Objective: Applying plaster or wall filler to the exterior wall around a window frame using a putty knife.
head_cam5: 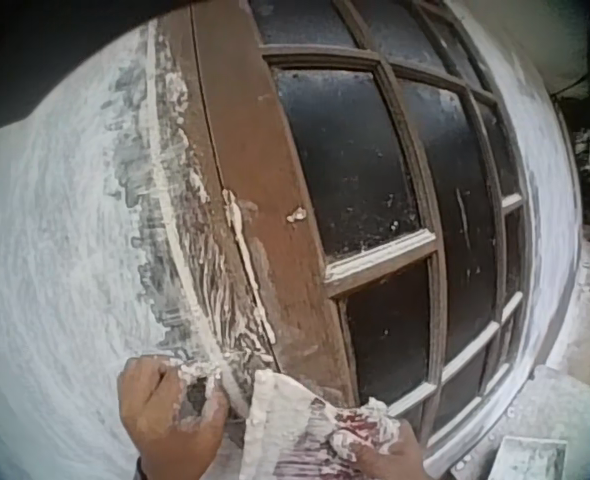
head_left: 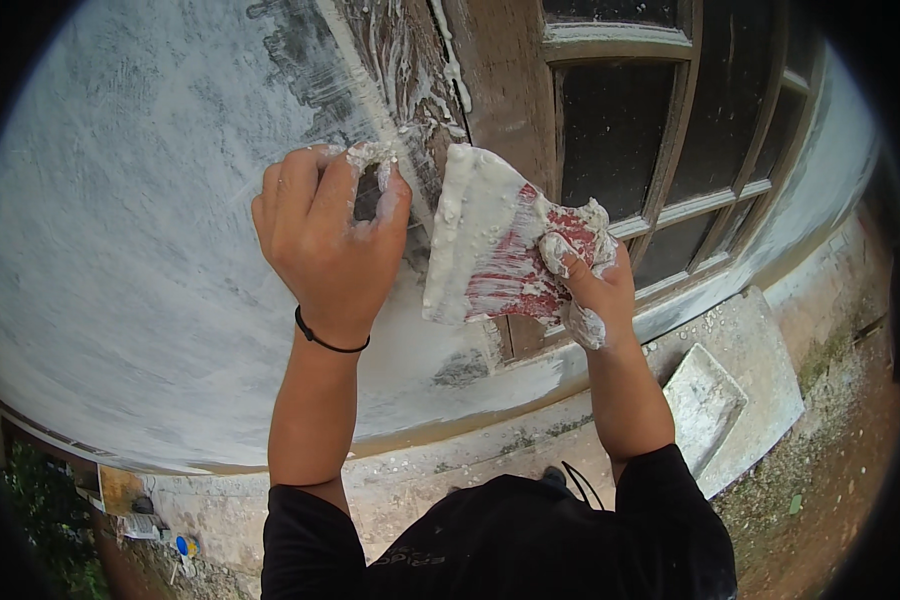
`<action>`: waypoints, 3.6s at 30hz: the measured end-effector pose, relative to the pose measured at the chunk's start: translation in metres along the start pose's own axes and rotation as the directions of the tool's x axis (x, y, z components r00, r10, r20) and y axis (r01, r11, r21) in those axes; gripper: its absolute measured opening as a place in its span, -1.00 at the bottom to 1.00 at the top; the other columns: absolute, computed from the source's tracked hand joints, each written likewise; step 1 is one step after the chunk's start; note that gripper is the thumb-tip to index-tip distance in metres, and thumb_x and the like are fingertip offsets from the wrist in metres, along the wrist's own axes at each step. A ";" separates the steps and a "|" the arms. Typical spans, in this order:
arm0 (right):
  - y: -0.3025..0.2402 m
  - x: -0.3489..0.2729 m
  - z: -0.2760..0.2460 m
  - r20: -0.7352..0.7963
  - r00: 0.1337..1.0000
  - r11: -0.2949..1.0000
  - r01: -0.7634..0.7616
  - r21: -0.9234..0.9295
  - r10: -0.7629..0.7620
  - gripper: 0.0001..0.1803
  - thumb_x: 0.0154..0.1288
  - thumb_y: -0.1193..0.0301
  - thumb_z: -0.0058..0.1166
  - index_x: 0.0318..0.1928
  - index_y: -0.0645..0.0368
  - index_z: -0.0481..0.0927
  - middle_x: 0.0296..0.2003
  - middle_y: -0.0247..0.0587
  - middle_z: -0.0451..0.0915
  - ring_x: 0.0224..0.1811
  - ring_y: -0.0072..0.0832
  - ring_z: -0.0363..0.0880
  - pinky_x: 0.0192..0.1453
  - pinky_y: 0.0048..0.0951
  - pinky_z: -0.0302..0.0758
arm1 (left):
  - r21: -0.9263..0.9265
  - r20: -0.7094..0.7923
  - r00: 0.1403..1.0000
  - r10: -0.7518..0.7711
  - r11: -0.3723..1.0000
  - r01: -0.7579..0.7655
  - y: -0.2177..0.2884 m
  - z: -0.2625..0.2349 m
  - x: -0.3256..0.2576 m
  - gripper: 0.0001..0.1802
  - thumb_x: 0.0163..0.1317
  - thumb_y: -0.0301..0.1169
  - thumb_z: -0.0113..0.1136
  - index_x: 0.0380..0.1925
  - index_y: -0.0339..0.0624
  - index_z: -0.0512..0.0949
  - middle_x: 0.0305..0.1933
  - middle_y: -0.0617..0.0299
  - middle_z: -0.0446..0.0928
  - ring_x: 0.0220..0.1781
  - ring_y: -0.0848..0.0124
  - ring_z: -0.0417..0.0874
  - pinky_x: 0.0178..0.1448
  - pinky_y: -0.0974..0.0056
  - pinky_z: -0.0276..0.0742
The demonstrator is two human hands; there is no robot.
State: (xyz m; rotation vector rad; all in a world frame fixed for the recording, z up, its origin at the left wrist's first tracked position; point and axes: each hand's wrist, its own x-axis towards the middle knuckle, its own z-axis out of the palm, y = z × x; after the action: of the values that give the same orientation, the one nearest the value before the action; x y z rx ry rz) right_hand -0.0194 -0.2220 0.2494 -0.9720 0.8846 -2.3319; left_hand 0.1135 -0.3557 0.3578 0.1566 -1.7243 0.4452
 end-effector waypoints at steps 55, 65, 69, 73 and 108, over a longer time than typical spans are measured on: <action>-0.001 -0.090 -0.007 -0.229 0.962 0.988 -0.157 -0.015 0.149 -0.61 0.11 0.55 0.07 -0.05 0.37 0.31 -0.19 -0.09 0.50 -0.21 -0.44 0.52 -0.11 -0.44 0.47 | -0.432 0.386 0.727 -0.568 0.585 0.687 0.041 -0.091 -0.121 -0.77 -0.19 -0.57 0.32 -0.44 -0.31 0.53 -0.34 0.19 0.43 -0.35 0.45 0.41 -0.38 0.43 0.30; 0.026 -0.140 -0.010 -0.310 0.919 0.967 -0.253 0.007 0.242 -0.68 0.14 0.49 0.05 -0.10 0.36 0.40 -0.22 -0.14 0.52 -0.24 -0.47 0.52 -0.15 -0.47 0.48 | -0.196 0.630 0.386 -0.674 0.343 0.919 0.020 -0.141 -0.239 -0.89 0.00 -0.50 0.19 -0.44 -0.25 0.49 -0.47 0.31 0.39 -0.50 0.54 0.28 -0.44 0.47 0.18; 0.048 -0.169 0.013 -0.460 0.862 0.968 -0.250 -0.015 0.216 -0.71 0.16 0.48 0.04 -0.11 0.36 0.43 -0.23 -0.16 0.53 -0.26 -0.49 0.53 -0.17 -0.49 0.47 | -0.195 0.713 0.367 -0.597 0.335 0.922 -0.011 -0.160 -0.264 -0.90 -0.01 -0.50 0.18 -0.46 -0.25 0.48 -0.52 0.33 0.37 -0.51 0.55 0.26 -0.45 0.47 0.17; 0.079 -0.201 0.019 -0.520 0.815 0.949 -0.314 -0.027 0.255 -0.70 0.16 0.46 0.05 -0.11 0.36 0.44 -0.24 -0.21 0.53 -0.27 -0.53 0.51 -0.18 -0.52 0.45 | -0.200 0.768 0.355 -0.533 0.326 0.924 -0.037 -0.174 -0.287 -0.89 -0.01 -0.49 0.19 -0.47 -0.25 0.48 -0.54 0.34 0.35 -0.53 0.55 0.23 -0.46 0.46 0.16; 0.261 -0.306 -0.157 -0.803 0.477 0.915 -0.349 0.201 0.358 -0.71 0.22 0.50 -0.07 -0.05 0.33 0.38 -0.16 -0.12 0.48 -0.16 -0.38 0.51 -0.09 -0.35 0.49 | 0.098 0.918 -0.057 -0.392 0.087 0.991 0.101 -0.083 -0.491 -0.82 0.08 -0.47 0.09 -0.59 -0.32 0.35 -0.65 0.24 0.28 -0.59 0.49 0.22 -0.47 0.40 0.19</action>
State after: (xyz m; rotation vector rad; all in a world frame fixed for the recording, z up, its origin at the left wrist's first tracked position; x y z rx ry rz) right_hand 0.1034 -0.1523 -0.1592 0.4433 1.2497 -2.3410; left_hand 0.2561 -0.3009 -0.1270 0.9804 -2.1102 -1.5166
